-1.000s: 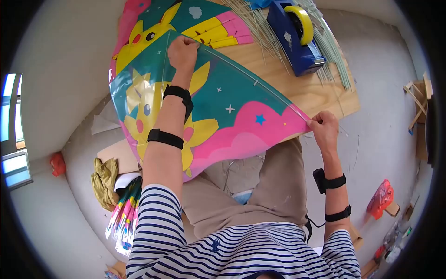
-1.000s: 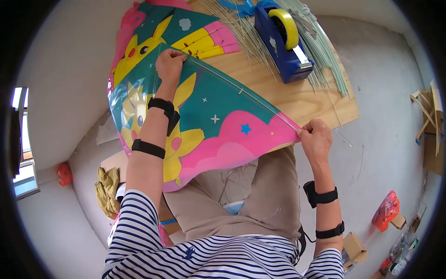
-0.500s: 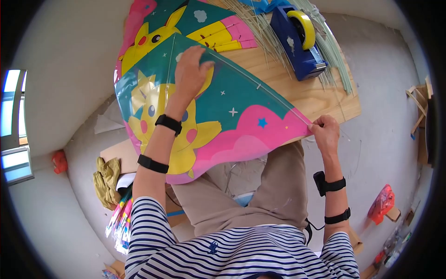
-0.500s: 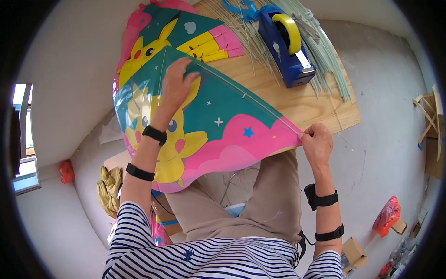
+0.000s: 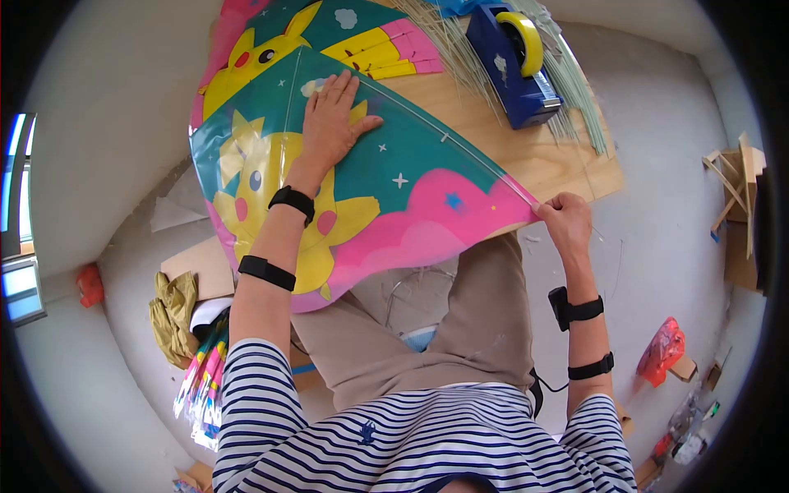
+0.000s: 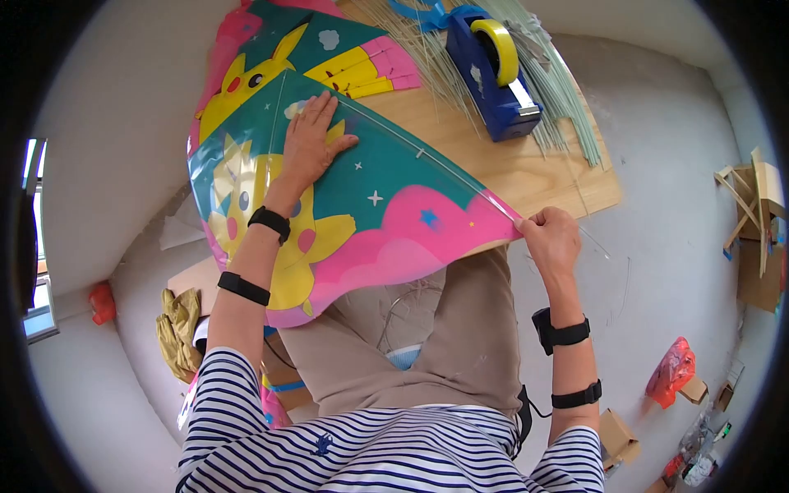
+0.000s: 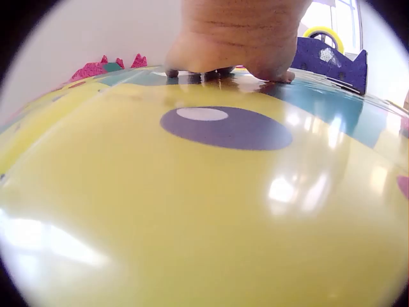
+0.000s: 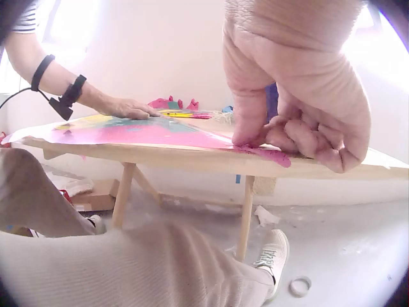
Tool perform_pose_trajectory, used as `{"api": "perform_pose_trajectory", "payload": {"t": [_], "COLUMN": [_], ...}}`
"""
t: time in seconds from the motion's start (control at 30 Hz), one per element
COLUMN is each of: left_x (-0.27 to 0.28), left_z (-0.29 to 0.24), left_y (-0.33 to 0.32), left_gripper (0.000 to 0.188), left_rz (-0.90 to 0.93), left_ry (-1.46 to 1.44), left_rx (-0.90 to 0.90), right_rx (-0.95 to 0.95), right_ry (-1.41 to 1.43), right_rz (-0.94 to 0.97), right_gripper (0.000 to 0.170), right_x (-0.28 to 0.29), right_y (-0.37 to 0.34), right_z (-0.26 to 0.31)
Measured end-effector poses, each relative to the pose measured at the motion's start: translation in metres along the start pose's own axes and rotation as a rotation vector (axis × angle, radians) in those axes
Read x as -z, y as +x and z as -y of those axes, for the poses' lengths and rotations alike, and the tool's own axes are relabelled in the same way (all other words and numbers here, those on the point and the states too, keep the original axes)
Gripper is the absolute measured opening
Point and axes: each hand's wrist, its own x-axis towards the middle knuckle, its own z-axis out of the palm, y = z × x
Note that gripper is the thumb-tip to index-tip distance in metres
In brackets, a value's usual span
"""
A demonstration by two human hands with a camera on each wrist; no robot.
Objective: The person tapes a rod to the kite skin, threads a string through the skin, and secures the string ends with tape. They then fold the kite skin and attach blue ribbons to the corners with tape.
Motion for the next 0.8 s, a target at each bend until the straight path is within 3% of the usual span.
{"api": "perform_pose_trajectory", "payload": {"t": [0.17, 0.27, 0.33, 0.47, 0.6, 0.7, 0.8], "left_x": [0.0, -0.001, -0.001, -0.001, 0.003, 0.007, 0.005], "left_z": [0.002, 0.001, 0.001, 0.002, -0.001, -0.002, -0.001], "left_y": [0.0, -0.001, -0.001, -0.002, -0.002, -0.002, -0.002], "left_gripper": [0.08, 0.081, 0.082, 0.081, 0.078, 0.077, 0.077], "left_rz": [-0.005, -0.01, -0.019, -0.036, -0.039, -0.034, -0.054], "left_ry": [-0.013, 0.001, -0.013, -0.035, -0.083, -0.114, -0.121], "left_rx": [-0.002, 0.006, 0.004, 0.012, 0.033, 0.051, 0.053], "right_rx": [0.002, 0.333, 0.472, 0.767, 0.804, 0.756, 0.837], "right_ry": [-0.129, 0.043, 0.165, 0.157, 0.116, 0.033, 0.016], "right_rz": [-0.059, -0.171, -0.12, -0.08, -0.074, -0.044, -0.061], "right_gripper": [0.02, 0.012, 0.006, 0.009, 0.011, 0.011, 0.01], "right_x": [0.011, 0.012, -0.002, -0.072, -0.148, -0.165, -0.166], "right_y": [-0.005, -0.002, 0.009, 0.054, 0.095, 0.098, 0.095], "right_z": [-0.02, 0.0, 0.047, 0.154, 0.236, 0.267, 0.274]}}
